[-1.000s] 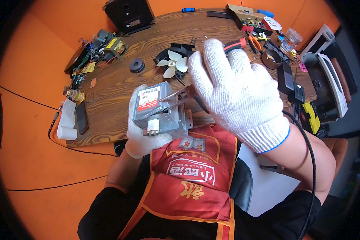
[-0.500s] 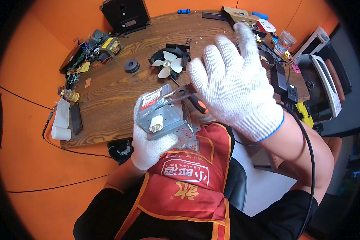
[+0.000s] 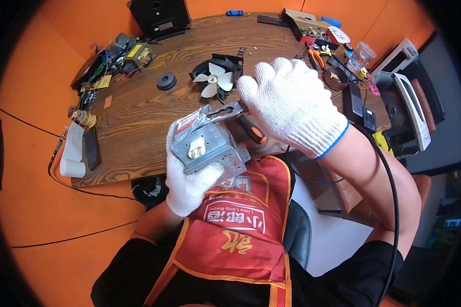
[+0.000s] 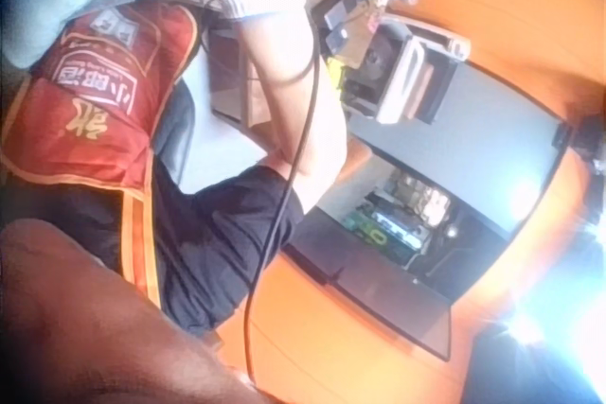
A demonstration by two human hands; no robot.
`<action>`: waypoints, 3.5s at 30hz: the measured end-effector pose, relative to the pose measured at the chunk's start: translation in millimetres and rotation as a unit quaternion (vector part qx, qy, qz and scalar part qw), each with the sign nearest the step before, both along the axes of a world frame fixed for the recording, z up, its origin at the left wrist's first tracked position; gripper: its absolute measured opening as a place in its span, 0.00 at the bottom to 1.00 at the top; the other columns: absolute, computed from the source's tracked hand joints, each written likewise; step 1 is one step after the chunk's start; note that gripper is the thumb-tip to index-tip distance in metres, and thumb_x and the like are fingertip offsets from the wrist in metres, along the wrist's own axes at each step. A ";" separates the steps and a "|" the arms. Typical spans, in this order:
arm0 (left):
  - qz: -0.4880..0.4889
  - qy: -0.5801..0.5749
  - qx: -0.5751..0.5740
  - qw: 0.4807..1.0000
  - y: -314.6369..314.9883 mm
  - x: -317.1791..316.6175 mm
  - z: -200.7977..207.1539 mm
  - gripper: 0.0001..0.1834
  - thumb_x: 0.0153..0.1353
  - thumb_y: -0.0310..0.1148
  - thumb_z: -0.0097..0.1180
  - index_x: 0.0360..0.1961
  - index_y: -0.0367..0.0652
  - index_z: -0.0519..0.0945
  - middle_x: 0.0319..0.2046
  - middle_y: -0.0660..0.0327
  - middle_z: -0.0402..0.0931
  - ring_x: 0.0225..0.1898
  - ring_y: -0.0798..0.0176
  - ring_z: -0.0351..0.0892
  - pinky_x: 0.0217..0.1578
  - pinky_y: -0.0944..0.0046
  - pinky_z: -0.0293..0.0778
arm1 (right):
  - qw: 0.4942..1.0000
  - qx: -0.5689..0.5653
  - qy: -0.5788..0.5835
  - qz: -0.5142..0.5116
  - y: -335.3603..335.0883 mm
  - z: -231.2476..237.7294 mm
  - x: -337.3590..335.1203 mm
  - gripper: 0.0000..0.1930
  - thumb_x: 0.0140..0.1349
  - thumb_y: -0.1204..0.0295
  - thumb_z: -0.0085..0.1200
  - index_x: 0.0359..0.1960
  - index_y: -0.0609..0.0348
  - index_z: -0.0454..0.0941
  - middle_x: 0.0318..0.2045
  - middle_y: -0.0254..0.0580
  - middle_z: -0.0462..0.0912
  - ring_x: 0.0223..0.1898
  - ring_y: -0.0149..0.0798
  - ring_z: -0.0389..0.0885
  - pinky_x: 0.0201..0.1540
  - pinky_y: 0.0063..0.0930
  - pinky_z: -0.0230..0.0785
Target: The person disassembles a small metal electronic component on a workbench. They use a screwdriver to remove screws and pliers to pull out internal parts, including a copper coil and a white plastic piece. The component is held and rotated throughout the process.
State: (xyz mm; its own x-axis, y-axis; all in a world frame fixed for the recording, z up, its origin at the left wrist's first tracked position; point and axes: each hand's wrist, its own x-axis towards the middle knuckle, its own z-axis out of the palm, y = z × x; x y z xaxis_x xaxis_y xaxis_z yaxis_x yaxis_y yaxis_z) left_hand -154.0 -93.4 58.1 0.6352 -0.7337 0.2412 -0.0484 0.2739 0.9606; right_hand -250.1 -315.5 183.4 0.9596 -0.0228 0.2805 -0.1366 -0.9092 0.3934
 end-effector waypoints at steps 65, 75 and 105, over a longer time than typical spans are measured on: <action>-0.111 -0.276 0.060 0.953 -15.6 131.9 -5.6 0.78 0.41 0.39 0.91 0.85 0.33 0.47 0.70 0.45 0.78 0.74 0.47 0.77 0.76 0.46 0.70 | 0.949 0.182 0.255 -0.042 2.4 62.8 24.2 0.11 0.58 0.72 0.69 0.43 0.54 0.94 0.37 0.54 0.93 0.41 0.57 0.95 0.45 0.49 0.87; -0.134 -0.152 -0.051 0.978 -7.0 128.8 18.0 0.84 0.36 0.56 0.92 0.86 0.35 0.49 0.76 0.50 0.74 0.78 0.50 0.71 0.82 0.45 0.59 | 0.975 0.113 0.190 -0.017 39.3 106.9 5.7 0.09 0.67 0.72 0.62 0.45 0.59 0.90 0.35 0.55 0.91 0.41 0.55 0.94 0.46 0.48 0.87; -0.002 -0.167 -0.049 0.985 -2.3 106.4 29.5 0.77 0.37 0.35 0.92 0.84 0.29 0.53 0.71 0.47 0.74 0.72 0.54 0.77 0.74 0.52 0.72 | 0.997 -0.042 0.006 -0.063 35.4 69.9 17.8 0.11 0.69 0.65 0.65 0.49 0.54 0.86 0.47 0.44 0.88 0.57 0.48 0.87 0.72 0.55 0.68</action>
